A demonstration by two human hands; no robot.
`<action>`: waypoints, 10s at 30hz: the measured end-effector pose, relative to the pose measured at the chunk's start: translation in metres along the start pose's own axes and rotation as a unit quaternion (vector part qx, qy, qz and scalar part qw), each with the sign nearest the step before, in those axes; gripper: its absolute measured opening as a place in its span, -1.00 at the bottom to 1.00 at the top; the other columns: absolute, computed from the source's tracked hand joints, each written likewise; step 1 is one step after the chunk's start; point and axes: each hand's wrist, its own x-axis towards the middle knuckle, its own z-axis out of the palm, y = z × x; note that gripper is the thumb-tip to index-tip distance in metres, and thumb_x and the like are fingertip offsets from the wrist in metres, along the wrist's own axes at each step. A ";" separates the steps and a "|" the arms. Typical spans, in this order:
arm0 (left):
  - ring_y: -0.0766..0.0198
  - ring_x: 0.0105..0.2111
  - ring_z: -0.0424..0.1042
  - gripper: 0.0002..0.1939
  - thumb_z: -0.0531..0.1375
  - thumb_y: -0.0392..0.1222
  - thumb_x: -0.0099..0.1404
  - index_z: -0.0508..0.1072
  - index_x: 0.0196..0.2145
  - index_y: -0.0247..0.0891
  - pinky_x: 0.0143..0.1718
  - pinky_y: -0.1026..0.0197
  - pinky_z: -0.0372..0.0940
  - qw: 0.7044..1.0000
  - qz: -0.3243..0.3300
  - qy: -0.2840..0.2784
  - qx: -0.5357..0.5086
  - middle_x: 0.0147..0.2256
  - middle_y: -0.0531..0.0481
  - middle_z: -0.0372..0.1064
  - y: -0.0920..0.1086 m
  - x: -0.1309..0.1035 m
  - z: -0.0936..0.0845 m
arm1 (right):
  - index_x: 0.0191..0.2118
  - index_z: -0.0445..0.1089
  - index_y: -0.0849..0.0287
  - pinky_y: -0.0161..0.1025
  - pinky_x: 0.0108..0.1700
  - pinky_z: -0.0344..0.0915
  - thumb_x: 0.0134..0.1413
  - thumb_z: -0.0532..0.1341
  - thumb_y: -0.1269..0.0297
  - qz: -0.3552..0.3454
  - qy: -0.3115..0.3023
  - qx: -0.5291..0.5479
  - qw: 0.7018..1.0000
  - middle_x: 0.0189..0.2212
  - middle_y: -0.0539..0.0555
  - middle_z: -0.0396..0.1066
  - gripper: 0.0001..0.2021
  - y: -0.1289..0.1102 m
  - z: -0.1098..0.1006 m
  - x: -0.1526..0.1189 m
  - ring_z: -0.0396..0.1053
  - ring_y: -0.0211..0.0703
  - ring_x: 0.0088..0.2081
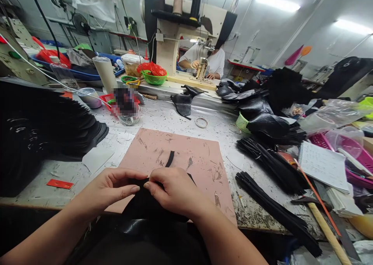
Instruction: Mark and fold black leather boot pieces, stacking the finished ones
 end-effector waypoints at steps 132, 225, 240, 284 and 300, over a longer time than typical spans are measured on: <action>0.38 -0.54 0.18 -0.86 0.09 -0.14 0.12 0.35 -0.46 -0.27 -0.54 0.35 0.11 0.904 0.059 -0.191 0.377 -0.58 0.14 0.21 0.060 0.037 0.038 | -0.52 0.36 0.22 -0.26 -0.24 0.30 -0.05 0.17 0.37 0.003 0.153 -0.051 0.987 -0.13 0.13 0.33 -0.90 0.003 -0.037 -0.048 0.37 -0.22 -0.32; 0.25 -0.41 0.34 -0.82 0.07 -0.13 0.08 0.42 -0.47 -0.24 -0.37 0.25 0.21 0.908 0.077 -0.127 0.391 -0.48 0.06 0.38 0.049 0.060 0.042 | -0.57 0.31 0.21 -0.29 -0.30 0.20 -0.10 0.20 0.40 -0.033 0.100 -0.101 0.989 -0.39 0.02 0.30 -0.89 0.026 -0.047 -0.036 0.26 -0.25 -0.36; 0.29 -0.46 0.32 -0.80 0.07 -0.19 0.08 0.46 -0.38 -0.24 -0.41 0.30 0.18 0.901 0.067 -0.179 0.390 -0.49 0.08 0.39 0.058 0.057 0.042 | -0.50 0.23 0.19 -0.32 -0.35 0.15 -0.03 0.13 0.46 -0.007 0.114 -0.060 0.992 -0.47 -0.02 0.29 -0.90 0.028 -0.038 -0.029 0.23 -0.28 -0.41; 0.27 -0.45 0.31 -0.79 0.09 -0.08 0.07 0.41 -0.47 -0.28 -0.41 0.27 0.18 0.918 0.063 -0.155 0.359 -0.51 0.07 0.34 0.047 0.060 0.038 | -0.16 0.22 0.18 -0.22 -0.30 0.28 -0.07 0.23 0.19 0.126 0.214 0.195 0.949 -0.34 0.07 0.37 -0.66 0.039 -0.011 -0.030 0.33 -0.17 -0.31; 0.23 -0.24 0.38 -0.68 -0.06 -0.10 0.25 0.45 -0.26 -0.21 -0.18 0.25 0.20 0.807 0.292 0.076 0.508 -0.28 0.02 0.43 0.083 0.060 0.026 | -0.44 0.33 0.18 -0.30 -0.38 0.26 -0.13 0.24 0.38 0.059 0.188 0.186 0.963 -0.51 -0.05 0.38 -0.94 0.039 -0.011 0.005 0.33 -0.24 -0.44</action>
